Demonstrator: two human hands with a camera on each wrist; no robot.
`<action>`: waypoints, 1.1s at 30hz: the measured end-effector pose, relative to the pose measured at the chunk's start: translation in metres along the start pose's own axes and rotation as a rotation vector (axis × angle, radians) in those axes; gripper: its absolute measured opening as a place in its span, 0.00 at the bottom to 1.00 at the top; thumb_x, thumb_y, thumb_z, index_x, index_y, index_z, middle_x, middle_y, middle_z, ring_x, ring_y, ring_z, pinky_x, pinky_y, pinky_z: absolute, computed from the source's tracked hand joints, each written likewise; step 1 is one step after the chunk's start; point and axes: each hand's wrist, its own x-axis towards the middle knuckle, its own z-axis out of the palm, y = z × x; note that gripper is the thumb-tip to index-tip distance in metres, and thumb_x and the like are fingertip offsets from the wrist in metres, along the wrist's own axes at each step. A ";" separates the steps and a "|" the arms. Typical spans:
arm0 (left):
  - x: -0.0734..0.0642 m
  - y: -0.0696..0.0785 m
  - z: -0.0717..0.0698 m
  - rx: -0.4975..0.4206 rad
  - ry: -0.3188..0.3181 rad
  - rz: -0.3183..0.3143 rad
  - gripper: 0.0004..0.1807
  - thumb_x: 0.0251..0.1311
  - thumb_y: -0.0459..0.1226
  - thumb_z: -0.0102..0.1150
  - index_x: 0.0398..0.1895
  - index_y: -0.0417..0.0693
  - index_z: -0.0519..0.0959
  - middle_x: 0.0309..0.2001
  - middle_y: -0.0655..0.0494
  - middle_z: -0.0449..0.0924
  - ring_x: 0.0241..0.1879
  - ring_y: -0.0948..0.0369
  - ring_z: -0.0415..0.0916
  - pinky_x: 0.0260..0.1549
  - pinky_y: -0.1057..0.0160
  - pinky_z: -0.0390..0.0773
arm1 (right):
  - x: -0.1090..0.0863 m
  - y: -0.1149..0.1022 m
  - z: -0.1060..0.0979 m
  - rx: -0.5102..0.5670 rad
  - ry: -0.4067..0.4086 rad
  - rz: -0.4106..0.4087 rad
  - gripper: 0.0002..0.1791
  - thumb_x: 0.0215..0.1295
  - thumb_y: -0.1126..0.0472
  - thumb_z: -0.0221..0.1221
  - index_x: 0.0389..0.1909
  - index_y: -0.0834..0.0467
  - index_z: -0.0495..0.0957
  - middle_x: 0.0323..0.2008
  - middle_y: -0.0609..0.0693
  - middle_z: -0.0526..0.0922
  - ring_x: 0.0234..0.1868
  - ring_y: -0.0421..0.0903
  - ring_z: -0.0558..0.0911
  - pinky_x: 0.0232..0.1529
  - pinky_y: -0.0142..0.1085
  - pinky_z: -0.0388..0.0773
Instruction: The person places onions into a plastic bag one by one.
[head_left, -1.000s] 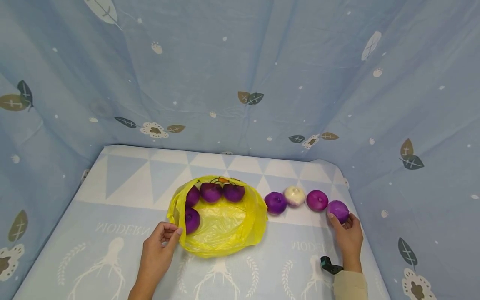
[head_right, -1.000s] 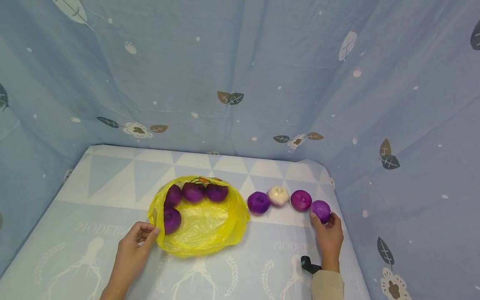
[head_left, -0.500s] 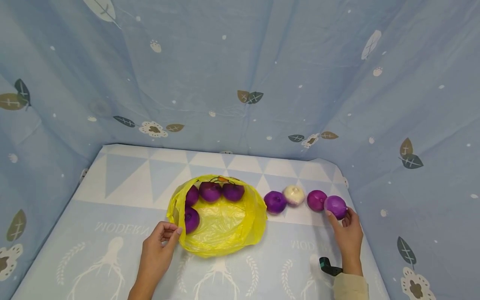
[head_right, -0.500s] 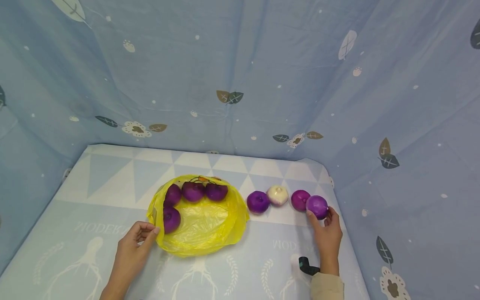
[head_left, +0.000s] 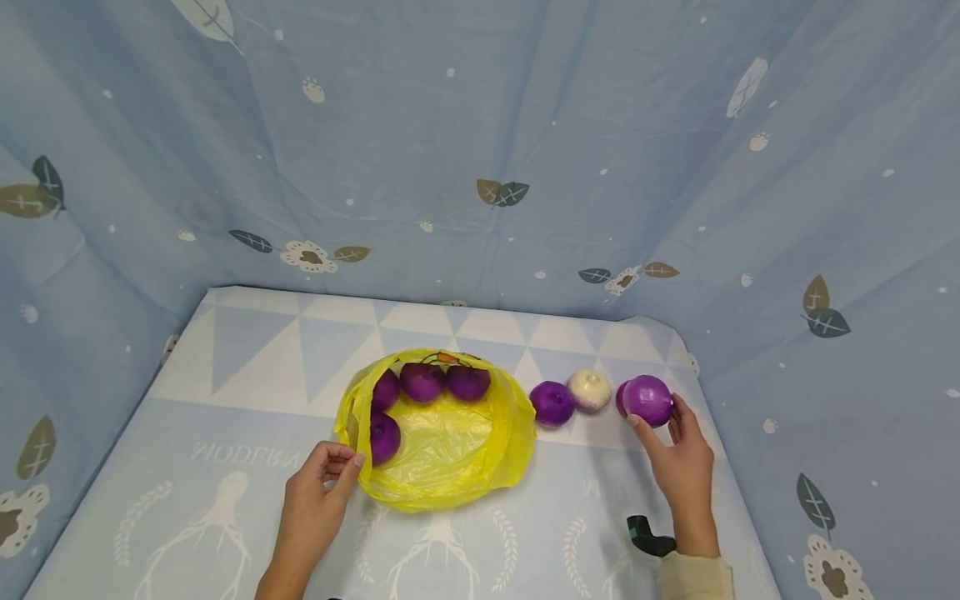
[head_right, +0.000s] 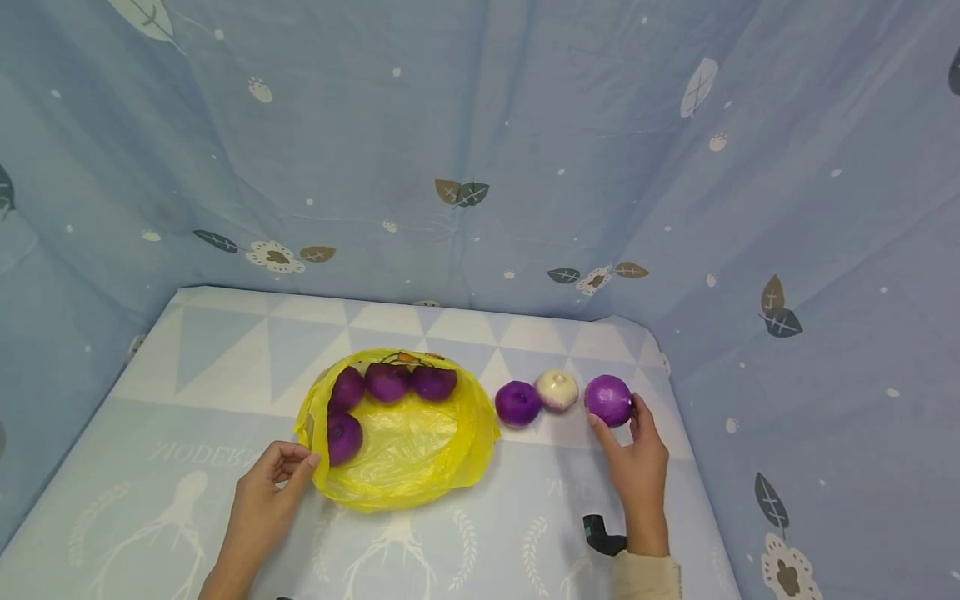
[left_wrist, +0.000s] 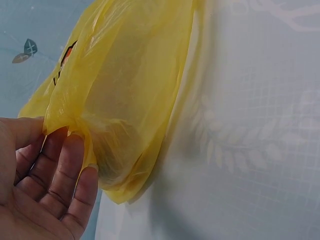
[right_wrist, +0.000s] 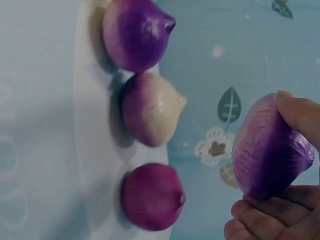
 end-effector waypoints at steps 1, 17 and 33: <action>0.000 0.000 0.000 -0.002 0.000 0.000 0.05 0.72 0.36 0.66 0.42 0.48 0.79 0.36 0.59 0.83 0.37 0.63 0.80 0.36 0.71 0.79 | -0.001 -0.003 0.001 -0.002 -0.004 -0.021 0.49 0.65 0.47 0.74 0.79 0.62 0.62 0.75 0.65 0.67 0.74 0.62 0.69 0.69 0.49 0.67; 0.000 0.001 0.001 0.005 -0.005 -0.007 0.05 0.73 0.37 0.65 0.43 0.48 0.78 0.36 0.59 0.83 0.38 0.63 0.80 0.36 0.70 0.80 | -0.028 -0.061 0.030 -0.082 -0.146 -0.380 0.48 0.58 0.54 0.79 0.76 0.63 0.66 0.69 0.63 0.75 0.67 0.64 0.77 0.65 0.61 0.73; 0.002 0.000 0.001 0.020 0.002 -0.012 0.05 0.72 0.36 0.66 0.43 0.48 0.79 0.36 0.59 0.83 0.37 0.62 0.81 0.34 0.68 0.80 | -0.067 -0.106 0.099 -0.109 -0.430 -0.585 0.48 0.58 0.47 0.78 0.74 0.61 0.68 0.66 0.58 0.78 0.62 0.57 0.81 0.62 0.54 0.77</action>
